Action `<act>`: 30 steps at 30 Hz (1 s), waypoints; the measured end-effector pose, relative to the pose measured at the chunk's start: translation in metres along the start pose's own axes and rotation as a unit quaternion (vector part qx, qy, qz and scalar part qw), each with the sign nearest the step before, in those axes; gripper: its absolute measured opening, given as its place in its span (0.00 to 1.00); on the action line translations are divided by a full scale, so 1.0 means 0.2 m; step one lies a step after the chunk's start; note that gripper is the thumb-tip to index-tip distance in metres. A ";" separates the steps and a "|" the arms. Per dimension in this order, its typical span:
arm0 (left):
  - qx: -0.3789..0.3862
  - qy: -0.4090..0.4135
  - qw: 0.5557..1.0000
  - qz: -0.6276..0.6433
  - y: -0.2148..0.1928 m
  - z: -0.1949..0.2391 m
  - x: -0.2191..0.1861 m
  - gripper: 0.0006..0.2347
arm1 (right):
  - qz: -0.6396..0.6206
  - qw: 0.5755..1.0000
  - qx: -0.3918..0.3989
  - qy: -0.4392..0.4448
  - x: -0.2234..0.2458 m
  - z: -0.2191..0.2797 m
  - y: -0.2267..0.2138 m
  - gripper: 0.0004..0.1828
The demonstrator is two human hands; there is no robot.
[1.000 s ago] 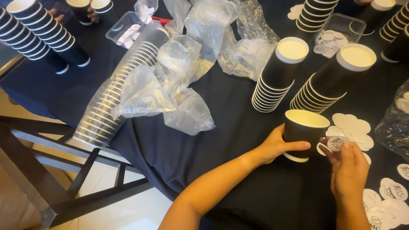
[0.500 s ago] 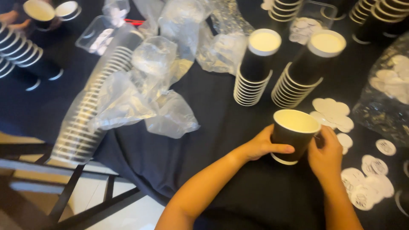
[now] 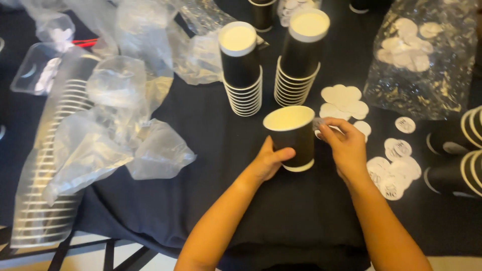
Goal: Applying circular logo stickers to the side of black paper coffee cups
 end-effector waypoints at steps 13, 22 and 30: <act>0.004 -0.022 1.000 -0.017 0.08 -0.05 -0.14 0.31 | 0.016 0.999 -0.046 -0.014 -0.03 -0.01 -0.09 0.05; -0.064 -0.077 0.994 -0.043 -0.03 -0.06 -0.17 0.27 | -0.100 0.993 0.054 -0.040 0.01 0.00 -0.06 0.08; 0.014 -0.027 0.996 0.079 -0.03 -0.03 -0.11 0.25 | 0.096 0.988 0.097 -0.073 0.17 0.02 0.02 0.10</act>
Point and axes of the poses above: each hand's wrist, its own z-axis away from the middle knuckle, its own y-axis out of the palm, x = y × z, the point moved 8 cm from there along -z, towards the middle knuckle, and after that the axes turned 15 degrees about x, right-handed, at the moved point
